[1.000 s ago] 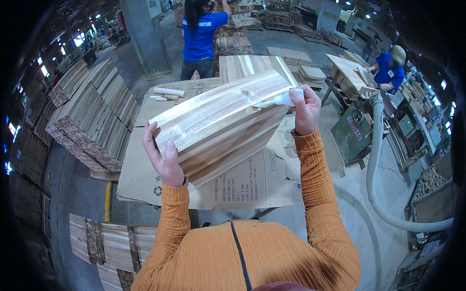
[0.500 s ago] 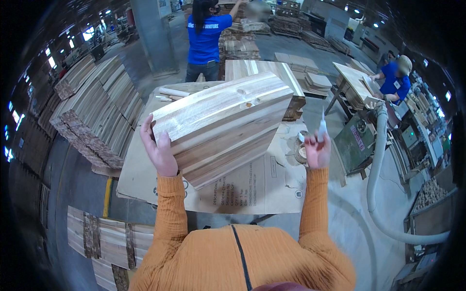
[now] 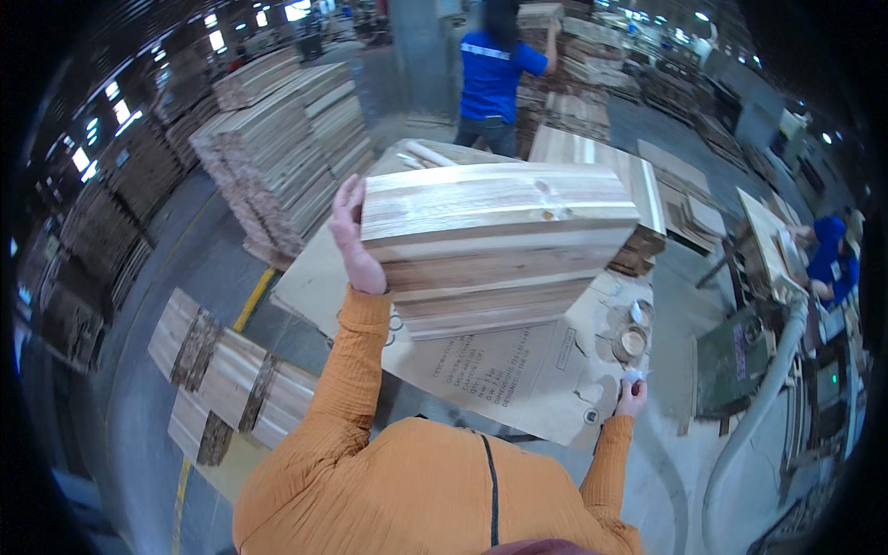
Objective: The person picks up wooden planks from a table, wipes their edges with a white cloth, and stacks them on a pile on the floor. The person repeats this process for several planks, moving between the table and the floor pile.
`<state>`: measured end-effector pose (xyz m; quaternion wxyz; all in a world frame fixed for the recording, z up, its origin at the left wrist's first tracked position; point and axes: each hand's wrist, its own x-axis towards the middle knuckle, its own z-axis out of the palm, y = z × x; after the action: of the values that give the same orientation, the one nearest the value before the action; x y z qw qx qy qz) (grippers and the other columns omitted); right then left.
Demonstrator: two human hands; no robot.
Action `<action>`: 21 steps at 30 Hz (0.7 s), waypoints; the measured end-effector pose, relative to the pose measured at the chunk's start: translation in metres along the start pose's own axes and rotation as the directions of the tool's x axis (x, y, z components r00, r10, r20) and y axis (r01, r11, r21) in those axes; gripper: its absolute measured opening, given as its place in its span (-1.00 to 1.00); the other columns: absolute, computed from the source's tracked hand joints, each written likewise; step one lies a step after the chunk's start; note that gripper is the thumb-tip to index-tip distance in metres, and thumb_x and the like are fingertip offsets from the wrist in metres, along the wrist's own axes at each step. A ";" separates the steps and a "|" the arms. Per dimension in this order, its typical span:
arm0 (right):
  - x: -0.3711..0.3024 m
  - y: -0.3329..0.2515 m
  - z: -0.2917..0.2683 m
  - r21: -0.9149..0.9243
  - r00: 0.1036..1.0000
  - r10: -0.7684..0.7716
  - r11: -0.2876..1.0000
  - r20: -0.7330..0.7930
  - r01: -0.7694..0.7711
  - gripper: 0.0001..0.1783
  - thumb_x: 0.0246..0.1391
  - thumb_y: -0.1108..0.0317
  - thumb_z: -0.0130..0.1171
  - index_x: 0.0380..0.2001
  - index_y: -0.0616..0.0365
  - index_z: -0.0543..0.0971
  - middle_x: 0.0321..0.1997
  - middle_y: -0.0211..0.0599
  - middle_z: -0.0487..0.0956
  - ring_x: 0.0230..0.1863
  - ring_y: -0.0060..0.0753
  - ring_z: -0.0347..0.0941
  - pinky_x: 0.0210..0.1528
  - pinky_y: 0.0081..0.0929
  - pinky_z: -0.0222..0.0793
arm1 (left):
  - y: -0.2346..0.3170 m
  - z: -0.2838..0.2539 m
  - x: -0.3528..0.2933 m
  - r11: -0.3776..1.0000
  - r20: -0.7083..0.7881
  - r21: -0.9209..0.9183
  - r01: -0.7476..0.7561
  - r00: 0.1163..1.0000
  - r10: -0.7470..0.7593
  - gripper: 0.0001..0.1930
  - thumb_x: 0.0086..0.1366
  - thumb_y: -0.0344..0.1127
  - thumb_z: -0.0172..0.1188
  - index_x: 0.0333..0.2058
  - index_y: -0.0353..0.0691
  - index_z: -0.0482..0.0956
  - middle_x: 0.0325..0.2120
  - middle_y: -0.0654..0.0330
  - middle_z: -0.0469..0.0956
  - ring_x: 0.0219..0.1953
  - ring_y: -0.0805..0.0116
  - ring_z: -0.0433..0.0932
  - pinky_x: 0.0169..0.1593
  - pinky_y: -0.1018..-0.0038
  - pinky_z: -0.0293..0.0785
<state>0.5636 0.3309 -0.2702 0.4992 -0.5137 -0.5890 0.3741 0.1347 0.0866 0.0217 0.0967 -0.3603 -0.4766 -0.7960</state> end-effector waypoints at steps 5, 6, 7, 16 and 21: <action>0.002 -0.014 0.009 -0.561 0.989 -0.133 0.815 0.059 0.143 -0.72 -0.27 0.35 0.27 -0.37 0.14 0.55 -0.22 -0.28 0.50 -0.21 -0.21 0.38 -0.15 -0.26 0.30 | 0.014 -0.002 -0.017 0.998 -0.009 0.054 -0.029 1.000 0.030 -0.17 0.20 0.34 -0.35 0.15 -0.33 0.08 0.07 -0.12 0.26 0.12 0.18 0.22 0.19 0.35 0.08; 0.004 -0.014 0.008 -0.569 0.989 -0.127 0.809 0.078 0.149 -0.70 -0.28 0.35 0.26 -0.36 0.14 0.54 -0.21 -0.29 0.49 -0.18 -0.19 0.35 -0.12 -0.26 0.28 | 0.016 -0.003 -0.020 0.998 0.000 0.037 -0.043 0.999 0.043 -0.20 0.22 0.31 -0.35 0.16 -0.33 0.06 0.08 -0.12 0.24 0.13 0.18 0.21 0.19 0.35 0.06; 0.005 -0.015 0.007 -0.577 0.988 -0.121 0.802 0.096 0.154 -0.69 -0.29 0.35 0.26 -0.35 0.14 0.54 -0.20 -0.29 0.49 -0.15 -0.17 0.33 -0.08 -0.25 0.26 | 0.018 -0.005 -0.023 0.998 0.012 0.020 -0.056 0.998 0.056 -0.22 0.24 0.27 -0.35 0.17 -0.33 0.04 0.09 -0.13 0.22 0.14 0.17 0.20 0.20 0.35 0.05; -0.017 -0.026 -0.031 -0.285 0.942 -0.333 0.907 -0.032 0.311 -0.73 -0.11 0.51 0.08 -0.24 0.25 0.49 -0.28 -0.23 0.49 -0.26 -0.29 0.40 -0.17 -0.43 0.34 | 0.041 0.000 -0.066 0.996 0.011 0.012 -0.092 0.996 0.092 -0.25 0.25 0.18 -0.39 0.18 -0.38 0.01 0.10 -0.21 0.19 0.14 0.10 0.22 0.19 0.28 0.08; -0.038 -0.100 -0.016 0.211 0.961 -0.264 0.947 0.084 0.242 -0.81 0.08 0.47 -0.02 -0.24 0.28 0.48 -0.31 -0.30 0.49 -0.30 -0.50 0.43 -0.24 -0.54 0.35 | 0.050 -0.004 -0.087 0.990 0.010 0.022 -0.136 0.991 0.136 -0.22 0.23 0.20 -0.38 0.18 -0.40 0.00 0.12 -0.23 0.17 0.16 0.05 0.22 0.20 0.24 0.11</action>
<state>0.5548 0.2729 -0.1791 0.5581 -0.3598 -0.6369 0.3918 0.2200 0.0409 -0.0029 0.1526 -0.3942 -0.4605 -0.7805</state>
